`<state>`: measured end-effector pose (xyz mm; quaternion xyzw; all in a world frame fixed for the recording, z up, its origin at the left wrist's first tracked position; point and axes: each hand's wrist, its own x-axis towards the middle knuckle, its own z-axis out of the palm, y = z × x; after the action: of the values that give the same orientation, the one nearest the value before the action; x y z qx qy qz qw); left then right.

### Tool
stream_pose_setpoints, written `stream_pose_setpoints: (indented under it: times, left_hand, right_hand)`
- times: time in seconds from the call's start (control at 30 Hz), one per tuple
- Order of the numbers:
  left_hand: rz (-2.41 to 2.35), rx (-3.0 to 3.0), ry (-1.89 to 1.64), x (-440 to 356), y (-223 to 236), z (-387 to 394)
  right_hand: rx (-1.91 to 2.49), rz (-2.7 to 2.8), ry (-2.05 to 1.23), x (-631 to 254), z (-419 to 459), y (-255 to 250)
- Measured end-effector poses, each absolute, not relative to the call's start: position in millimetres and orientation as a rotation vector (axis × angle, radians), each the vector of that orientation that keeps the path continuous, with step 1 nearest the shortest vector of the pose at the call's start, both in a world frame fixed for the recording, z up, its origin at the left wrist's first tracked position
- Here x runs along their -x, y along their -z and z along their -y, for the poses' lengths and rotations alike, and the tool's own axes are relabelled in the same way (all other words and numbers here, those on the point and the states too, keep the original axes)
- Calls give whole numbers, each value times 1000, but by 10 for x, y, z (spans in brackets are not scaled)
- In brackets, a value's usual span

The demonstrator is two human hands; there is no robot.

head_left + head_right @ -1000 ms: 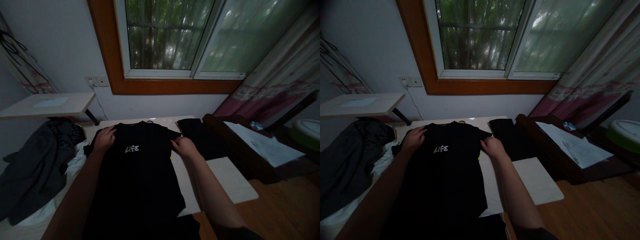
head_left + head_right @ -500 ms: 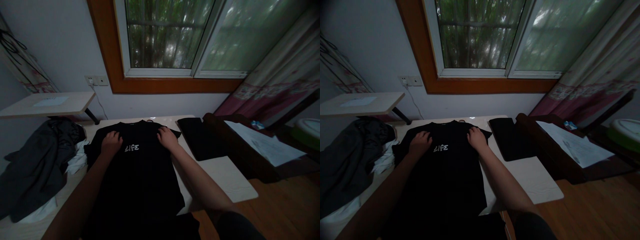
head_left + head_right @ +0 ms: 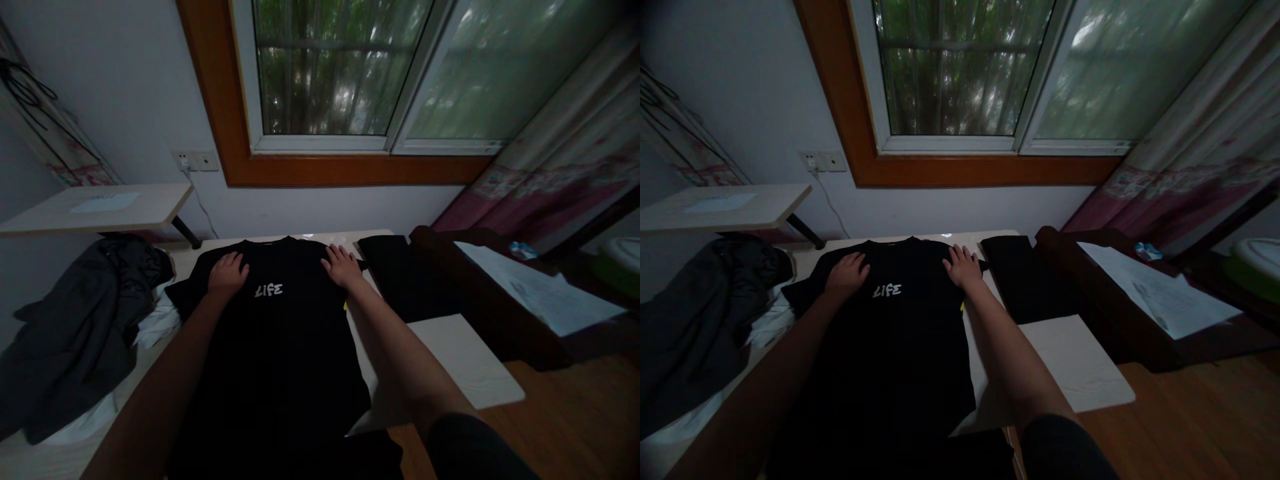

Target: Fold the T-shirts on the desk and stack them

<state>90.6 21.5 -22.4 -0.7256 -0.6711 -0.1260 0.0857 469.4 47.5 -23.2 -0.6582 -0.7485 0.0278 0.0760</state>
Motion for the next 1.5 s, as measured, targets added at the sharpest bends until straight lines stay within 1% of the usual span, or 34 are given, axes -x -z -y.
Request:
stream_pose_setpoints:
  times: [0.2,0.37,0.57,0.7,0.83,1.07,1.27,1.4,1.5]
  left_hand:
    - [2039,2178,340,-895,233,-292]
    - [2064,2192,378,-868,234,-337]
    - [2043,2186,501,-857,268,-366]
    - [1972,2118,660,-860,251,-329]
    - [1840,2069,791,-876,174,-190]
    - [1834,2067,481,-875,68,296]
    - [1936,2065,255,-780,-32,742]
    - [1966,2095,220,-726,7,890]
    - [1986,2123,252,-718,83,889]
  right_hand:
    - [1932,2252,-101,-4892,-660,271]
    - [1728,2232,-62,-5072,-672,271]
    - [1540,2037,22,-5194,-432,240]
    - [1415,2089,46,-5147,-254,202]
    - [1306,2160,-24,-5082,-160,176]
    - [1241,2197,-98,-5077,-128,227]
    - [1189,2165,-150,-5092,-72,191]
    - [1051,2184,-170,-5056,9,89]
    - [1002,2306,-186,-5005,66,13]
